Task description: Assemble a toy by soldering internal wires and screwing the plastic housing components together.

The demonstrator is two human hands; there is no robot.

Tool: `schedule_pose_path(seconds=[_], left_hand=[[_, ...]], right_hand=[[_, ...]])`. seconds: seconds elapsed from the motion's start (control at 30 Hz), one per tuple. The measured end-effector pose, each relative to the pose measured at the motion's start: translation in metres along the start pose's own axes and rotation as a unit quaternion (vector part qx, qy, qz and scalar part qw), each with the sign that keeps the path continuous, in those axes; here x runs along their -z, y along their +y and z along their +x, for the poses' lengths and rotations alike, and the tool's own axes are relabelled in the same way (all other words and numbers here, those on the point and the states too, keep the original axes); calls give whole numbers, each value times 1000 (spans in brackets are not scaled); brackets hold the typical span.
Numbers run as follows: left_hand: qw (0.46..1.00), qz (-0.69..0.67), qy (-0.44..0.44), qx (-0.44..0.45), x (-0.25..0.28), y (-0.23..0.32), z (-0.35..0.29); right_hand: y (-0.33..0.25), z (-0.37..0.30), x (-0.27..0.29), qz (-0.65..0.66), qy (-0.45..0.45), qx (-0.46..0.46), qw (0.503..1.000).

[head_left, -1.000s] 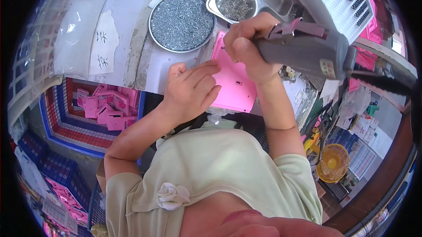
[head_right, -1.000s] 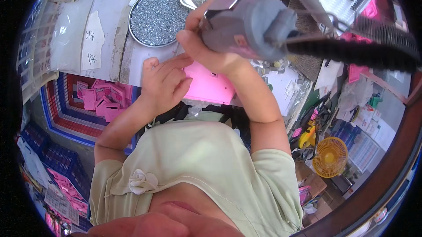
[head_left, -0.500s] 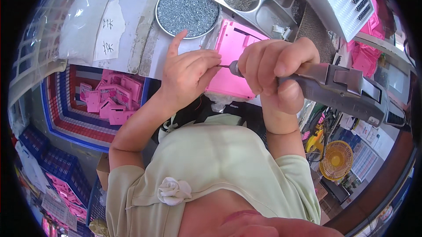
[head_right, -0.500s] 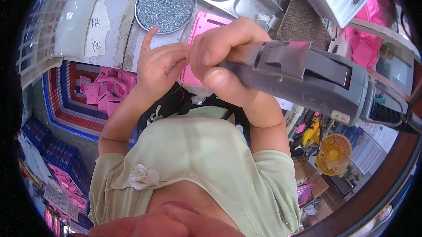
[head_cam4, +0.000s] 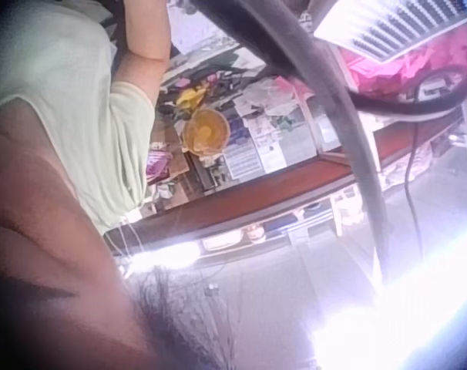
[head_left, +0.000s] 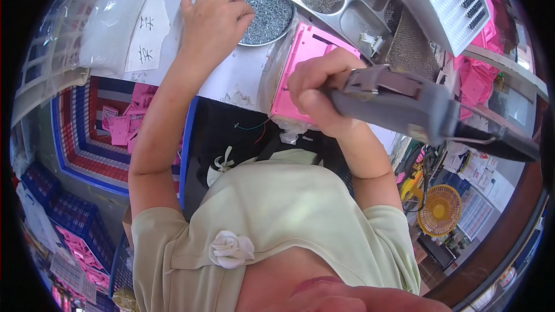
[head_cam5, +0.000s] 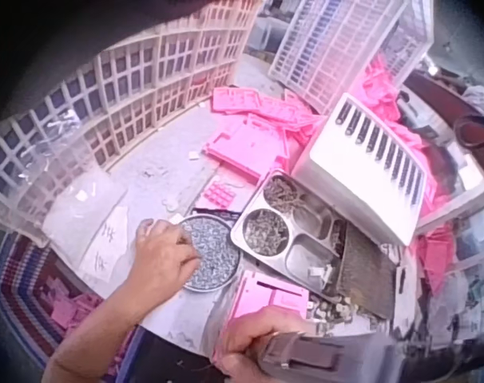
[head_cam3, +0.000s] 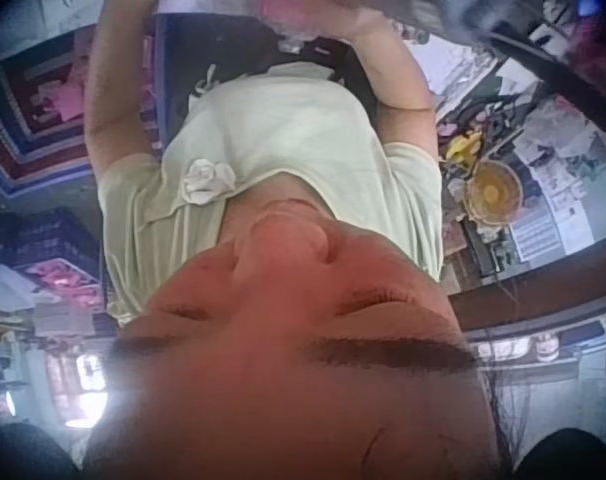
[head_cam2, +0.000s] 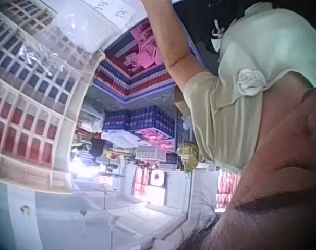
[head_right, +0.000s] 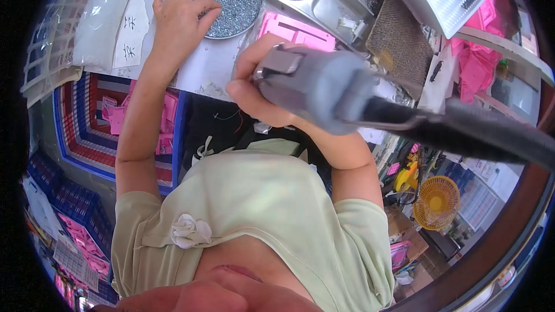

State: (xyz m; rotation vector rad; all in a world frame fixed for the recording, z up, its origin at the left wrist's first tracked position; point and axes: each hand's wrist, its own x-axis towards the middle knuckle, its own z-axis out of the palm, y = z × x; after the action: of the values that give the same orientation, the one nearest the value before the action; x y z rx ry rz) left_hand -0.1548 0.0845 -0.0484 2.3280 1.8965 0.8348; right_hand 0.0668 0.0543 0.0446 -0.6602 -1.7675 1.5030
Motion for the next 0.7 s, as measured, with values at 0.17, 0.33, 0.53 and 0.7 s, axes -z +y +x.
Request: schedule_pose_path(seconds=[0.17,0.33,0.53,0.7], left_hand=[[994,-30,101,-28,-10,-3,4],[991,-119,36,-42,8,16,-15],[955,-277,-1,-108,27,64,-64],[926,-369,-19,-71,34,79,-69]], right_hand=[[8,-1,-5,-34,-47,31,998],[5,1,1,-32,-36,42,998],[-34,-2,6,244,41,89,965],[-43,-10,2,249,41,77,965]])
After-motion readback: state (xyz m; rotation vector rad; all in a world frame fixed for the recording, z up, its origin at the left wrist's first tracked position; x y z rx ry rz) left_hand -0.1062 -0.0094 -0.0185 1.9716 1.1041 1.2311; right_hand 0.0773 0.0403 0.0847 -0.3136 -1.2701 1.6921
